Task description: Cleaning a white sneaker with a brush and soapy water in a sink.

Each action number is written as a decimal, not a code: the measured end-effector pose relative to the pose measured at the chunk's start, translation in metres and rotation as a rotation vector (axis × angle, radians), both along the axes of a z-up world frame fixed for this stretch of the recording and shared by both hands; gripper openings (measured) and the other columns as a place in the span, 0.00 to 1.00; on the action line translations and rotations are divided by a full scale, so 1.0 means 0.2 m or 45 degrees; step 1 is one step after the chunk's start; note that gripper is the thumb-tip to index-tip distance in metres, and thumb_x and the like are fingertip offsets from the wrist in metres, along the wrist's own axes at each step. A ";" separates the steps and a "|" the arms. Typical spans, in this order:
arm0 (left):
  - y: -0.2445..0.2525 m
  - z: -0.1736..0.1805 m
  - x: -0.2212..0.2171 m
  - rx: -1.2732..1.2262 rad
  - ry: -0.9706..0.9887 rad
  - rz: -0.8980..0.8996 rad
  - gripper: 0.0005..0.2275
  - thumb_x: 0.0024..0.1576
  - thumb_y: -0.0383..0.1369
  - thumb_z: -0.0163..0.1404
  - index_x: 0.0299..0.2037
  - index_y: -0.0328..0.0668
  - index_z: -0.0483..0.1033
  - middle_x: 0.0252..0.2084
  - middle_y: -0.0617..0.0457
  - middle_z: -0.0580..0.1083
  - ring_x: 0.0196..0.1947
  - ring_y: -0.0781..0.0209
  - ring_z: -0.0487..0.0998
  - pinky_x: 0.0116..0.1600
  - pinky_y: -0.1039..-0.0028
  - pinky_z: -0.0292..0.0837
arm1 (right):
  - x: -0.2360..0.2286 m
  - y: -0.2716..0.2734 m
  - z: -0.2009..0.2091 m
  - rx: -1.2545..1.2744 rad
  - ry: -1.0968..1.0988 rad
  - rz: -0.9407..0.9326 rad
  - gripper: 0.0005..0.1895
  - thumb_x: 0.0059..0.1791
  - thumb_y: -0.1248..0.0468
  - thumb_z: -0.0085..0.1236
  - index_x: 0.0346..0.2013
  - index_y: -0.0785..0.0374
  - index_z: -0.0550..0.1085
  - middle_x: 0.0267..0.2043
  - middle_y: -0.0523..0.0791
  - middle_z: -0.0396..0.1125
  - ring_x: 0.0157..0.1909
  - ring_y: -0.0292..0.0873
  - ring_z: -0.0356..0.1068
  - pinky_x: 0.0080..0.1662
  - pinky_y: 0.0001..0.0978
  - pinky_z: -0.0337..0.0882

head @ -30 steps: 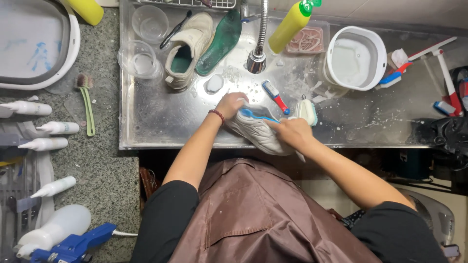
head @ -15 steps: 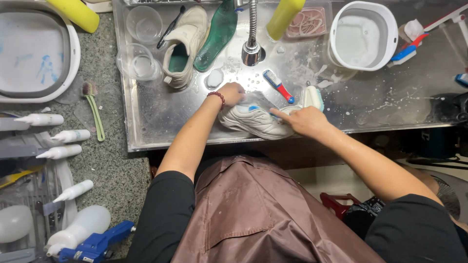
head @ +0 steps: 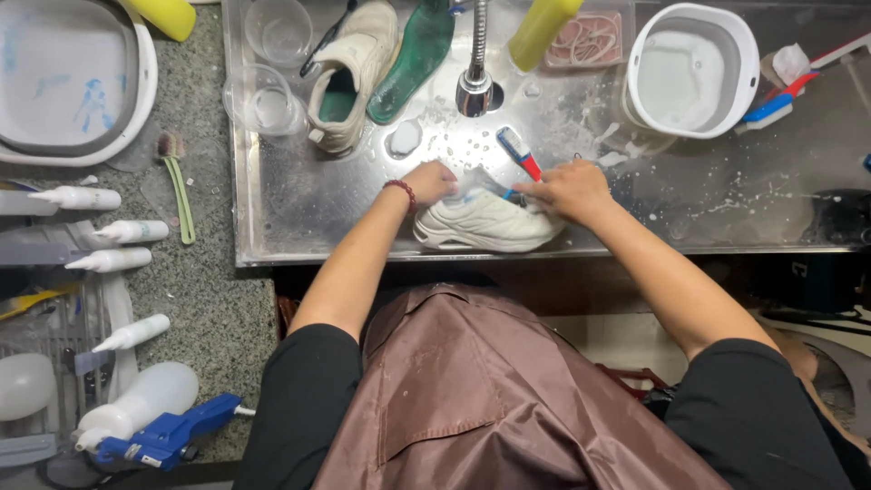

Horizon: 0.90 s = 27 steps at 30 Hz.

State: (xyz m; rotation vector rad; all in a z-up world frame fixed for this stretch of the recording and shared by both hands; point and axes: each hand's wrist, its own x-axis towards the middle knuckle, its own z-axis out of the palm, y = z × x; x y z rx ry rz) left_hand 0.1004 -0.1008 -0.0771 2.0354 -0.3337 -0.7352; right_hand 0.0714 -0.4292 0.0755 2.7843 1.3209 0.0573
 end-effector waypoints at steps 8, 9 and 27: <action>-0.05 0.14 -0.05 0.019 -0.018 -0.148 0.14 0.52 0.39 0.58 0.44 0.39 0.83 0.38 0.42 0.80 0.38 0.50 0.81 0.46 0.64 0.74 | 0.03 0.09 0.02 -0.006 0.253 0.084 0.29 0.42 0.49 0.62 0.58 0.22 0.72 0.25 0.39 0.66 0.28 0.47 0.70 0.31 0.42 0.69; -0.06 0.17 -0.06 -0.004 0.120 -0.142 0.14 0.55 0.40 0.55 0.44 0.41 0.83 0.36 0.45 0.81 0.36 0.53 0.83 0.45 0.65 0.75 | 0.00 0.15 0.01 0.035 0.274 0.154 0.34 0.38 0.52 0.62 0.60 0.24 0.72 0.27 0.39 0.66 0.30 0.47 0.70 0.32 0.41 0.70; 0.08 -0.02 -0.14 -0.498 0.417 0.175 0.08 0.57 0.32 0.57 0.28 0.39 0.74 0.25 0.62 0.67 0.28 0.71 0.62 0.34 0.77 0.59 | 0.07 0.24 0.13 0.049 0.121 0.029 0.20 0.43 0.54 0.60 0.49 0.25 0.78 0.21 0.37 0.64 0.25 0.42 0.69 0.29 0.42 0.67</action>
